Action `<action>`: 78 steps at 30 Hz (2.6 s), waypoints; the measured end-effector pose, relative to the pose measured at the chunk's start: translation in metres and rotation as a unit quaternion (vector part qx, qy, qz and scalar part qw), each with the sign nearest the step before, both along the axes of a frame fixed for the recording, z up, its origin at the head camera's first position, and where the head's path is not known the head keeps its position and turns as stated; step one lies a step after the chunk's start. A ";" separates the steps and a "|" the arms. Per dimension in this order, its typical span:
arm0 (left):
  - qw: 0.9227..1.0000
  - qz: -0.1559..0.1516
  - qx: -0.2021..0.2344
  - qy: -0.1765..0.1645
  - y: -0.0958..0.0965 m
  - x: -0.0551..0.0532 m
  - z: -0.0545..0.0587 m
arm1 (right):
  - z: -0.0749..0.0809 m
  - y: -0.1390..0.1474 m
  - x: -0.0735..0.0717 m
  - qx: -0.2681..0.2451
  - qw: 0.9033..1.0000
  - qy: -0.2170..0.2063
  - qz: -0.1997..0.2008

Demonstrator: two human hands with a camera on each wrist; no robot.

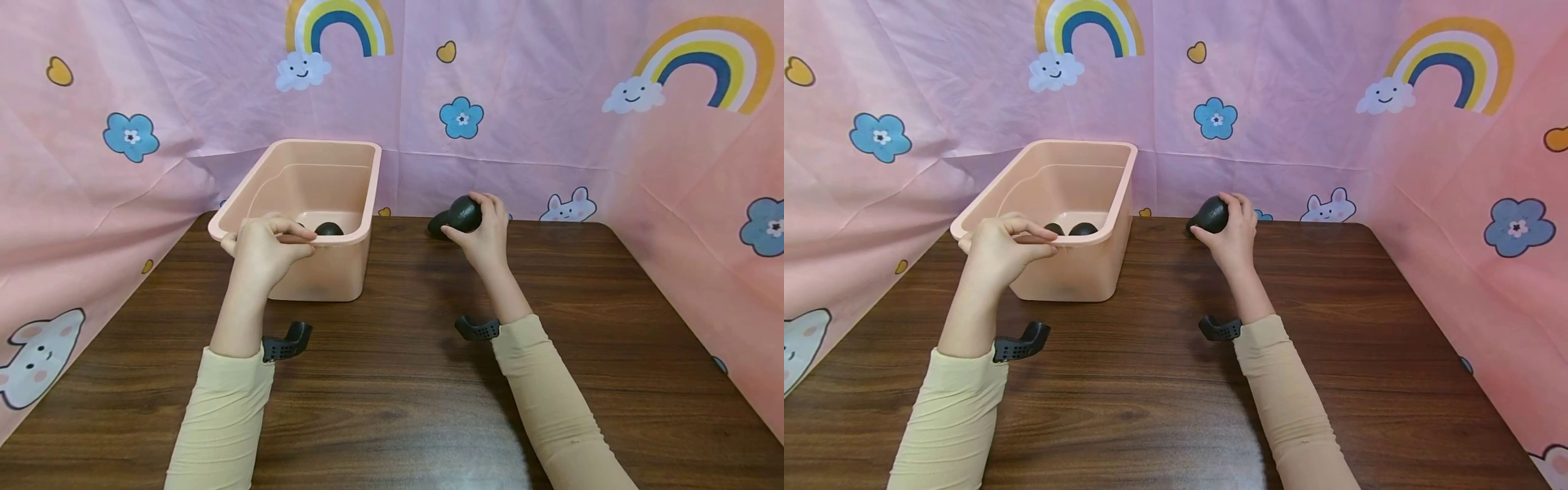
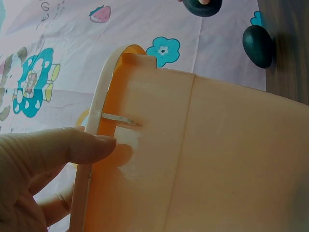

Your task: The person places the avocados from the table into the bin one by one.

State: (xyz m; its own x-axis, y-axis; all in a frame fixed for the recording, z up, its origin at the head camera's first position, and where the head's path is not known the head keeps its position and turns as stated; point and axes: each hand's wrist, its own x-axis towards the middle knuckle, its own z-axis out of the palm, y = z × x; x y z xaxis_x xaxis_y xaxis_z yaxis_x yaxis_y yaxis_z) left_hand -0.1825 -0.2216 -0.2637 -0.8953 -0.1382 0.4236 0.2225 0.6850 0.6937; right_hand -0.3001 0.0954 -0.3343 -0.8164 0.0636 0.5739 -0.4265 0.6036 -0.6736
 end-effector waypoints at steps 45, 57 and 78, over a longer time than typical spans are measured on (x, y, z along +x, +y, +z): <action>1.000 0.000 0.003 -0.004 0.000 -0.002 -0.001 | 0.037 -0.022 0.025 0.010 0.998 0.046 0.030; 1.000 0.003 0.000 -0.001 0.000 -0.002 0.000 | 0.039 -0.038 0.027 0.012 0.998 0.055 0.035; 1.000 0.005 -0.001 0.004 -0.001 -0.001 -0.001 | 0.043 -0.055 0.030 0.008 0.997 0.060 0.050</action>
State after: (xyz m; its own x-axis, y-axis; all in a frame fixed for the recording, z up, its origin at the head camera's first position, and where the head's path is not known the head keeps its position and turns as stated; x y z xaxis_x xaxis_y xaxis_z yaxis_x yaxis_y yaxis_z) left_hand -0.1835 -0.2223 -0.2642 -0.8904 -0.1459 0.4311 0.2217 0.6882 0.6908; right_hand -0.2702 0.0407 -0.2913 -0.7442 -0.0252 0.6674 -0.5619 0.5638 -0.6053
